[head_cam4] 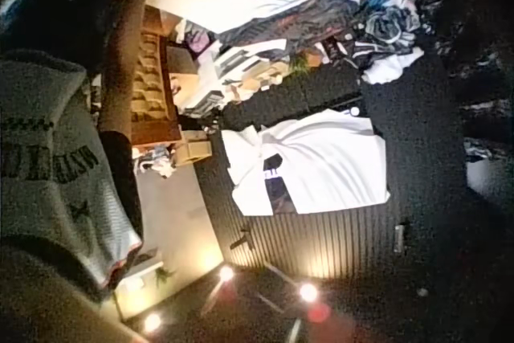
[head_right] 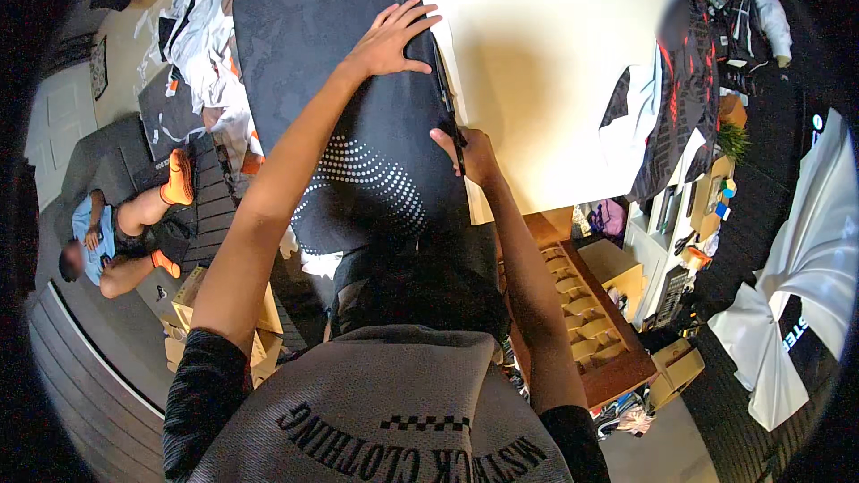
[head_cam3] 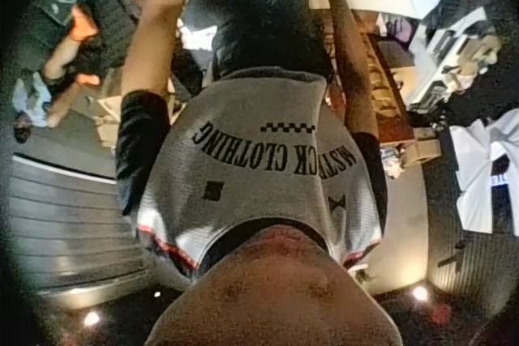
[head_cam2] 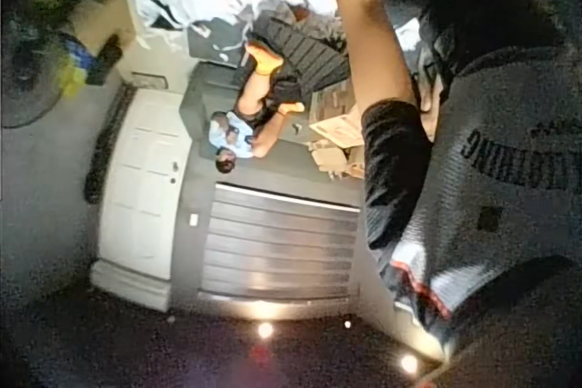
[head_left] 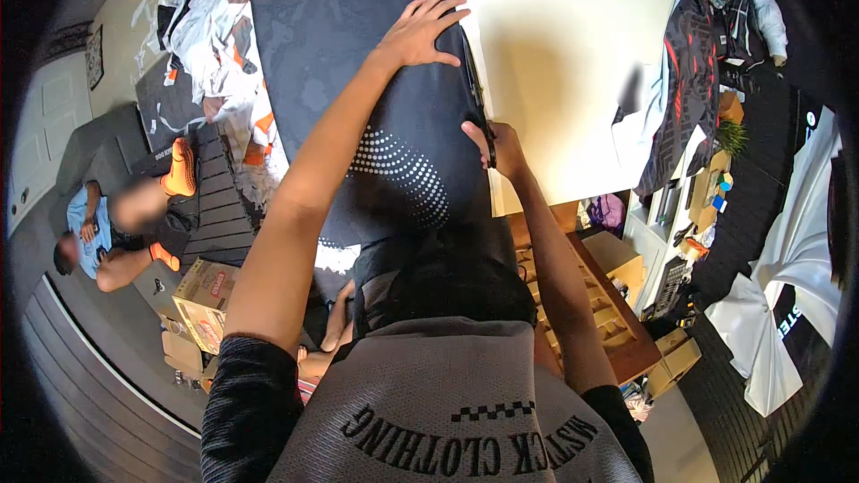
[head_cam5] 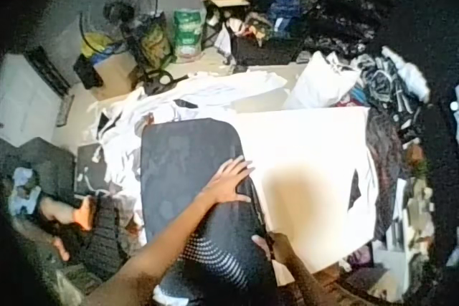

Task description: Cutting a piece of black fabric following a pattern using scissors.

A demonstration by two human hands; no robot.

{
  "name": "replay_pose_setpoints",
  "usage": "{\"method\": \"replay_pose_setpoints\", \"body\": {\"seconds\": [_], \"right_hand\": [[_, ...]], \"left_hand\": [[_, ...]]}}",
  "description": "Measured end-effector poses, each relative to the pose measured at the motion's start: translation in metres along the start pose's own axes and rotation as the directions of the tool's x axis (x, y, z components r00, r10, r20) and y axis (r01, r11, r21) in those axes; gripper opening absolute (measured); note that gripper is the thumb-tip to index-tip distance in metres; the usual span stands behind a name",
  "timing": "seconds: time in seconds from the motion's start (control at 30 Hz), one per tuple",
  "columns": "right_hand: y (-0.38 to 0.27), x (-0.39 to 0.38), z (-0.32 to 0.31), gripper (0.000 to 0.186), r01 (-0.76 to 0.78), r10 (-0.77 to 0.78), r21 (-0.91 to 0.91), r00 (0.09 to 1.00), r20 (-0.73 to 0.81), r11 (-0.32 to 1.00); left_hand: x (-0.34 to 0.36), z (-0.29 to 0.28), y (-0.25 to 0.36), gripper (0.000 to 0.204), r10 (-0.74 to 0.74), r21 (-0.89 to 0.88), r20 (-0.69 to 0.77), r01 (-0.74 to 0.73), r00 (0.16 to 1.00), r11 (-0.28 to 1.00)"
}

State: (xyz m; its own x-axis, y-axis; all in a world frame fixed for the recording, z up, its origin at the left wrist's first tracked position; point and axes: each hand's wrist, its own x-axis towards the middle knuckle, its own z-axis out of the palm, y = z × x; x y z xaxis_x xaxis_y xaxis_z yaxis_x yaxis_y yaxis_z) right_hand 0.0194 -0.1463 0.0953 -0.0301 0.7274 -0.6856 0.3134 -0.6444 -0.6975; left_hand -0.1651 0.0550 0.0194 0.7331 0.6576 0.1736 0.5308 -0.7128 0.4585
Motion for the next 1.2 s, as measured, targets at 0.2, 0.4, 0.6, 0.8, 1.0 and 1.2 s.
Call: {"method": "replay_pose_setpoints", "body": {"seconds": [0.2,0.4,0.6,0.8,1.0,1.2], "right_hand": [[-0.006,-0.002,0.002,0.042,-0.015,0.015,0.01,1.0,-0.013,1.0],[0.008,0.004,0.001,0.046,0.075,-0.074,0.023,0.997,-0.012,0.997],[-0.01,-0.005,0.0,0.041,-0.027,0.028,0.068,1.0,-0.008,0.997],[0.001,0.014,-0.001,0.046,-0.046,0.044,0.125,0.999,0.019,0.991],[-0.008,0.025,0.0,0.044,-0.057,0.052,0.143,0.998,0.04,0.988],[-0.025,0.026,0.0,0.045,-0.025,0.019,0.122,0.999,0.045,0.992]], "left_hand": [[0.0,-0.001,0.0,0.092,0.0,0.007,-0.004,0.0,1.0,1.0],[0.002,-0.001,0.002,0.091,-0.001,0.008,0.003,0.001,1.0,1.0],[-0.001,-0.002,-0.002,0.087,-0.042,-0.033,0.044,0.044,0.998,0.998],[0.014,-0.013,-0.009,0.082,-0.063,0.096,0.044,0.059,0.997,0.994],[0.015,-0.014,-0.017,0.08,-0.071,0.196,0.04,0.062,0.997,0.979],[0.018,-0.014,-0.033,0.081,-0.049,0.118,0.006,0.048,0.999,0.992]]}}
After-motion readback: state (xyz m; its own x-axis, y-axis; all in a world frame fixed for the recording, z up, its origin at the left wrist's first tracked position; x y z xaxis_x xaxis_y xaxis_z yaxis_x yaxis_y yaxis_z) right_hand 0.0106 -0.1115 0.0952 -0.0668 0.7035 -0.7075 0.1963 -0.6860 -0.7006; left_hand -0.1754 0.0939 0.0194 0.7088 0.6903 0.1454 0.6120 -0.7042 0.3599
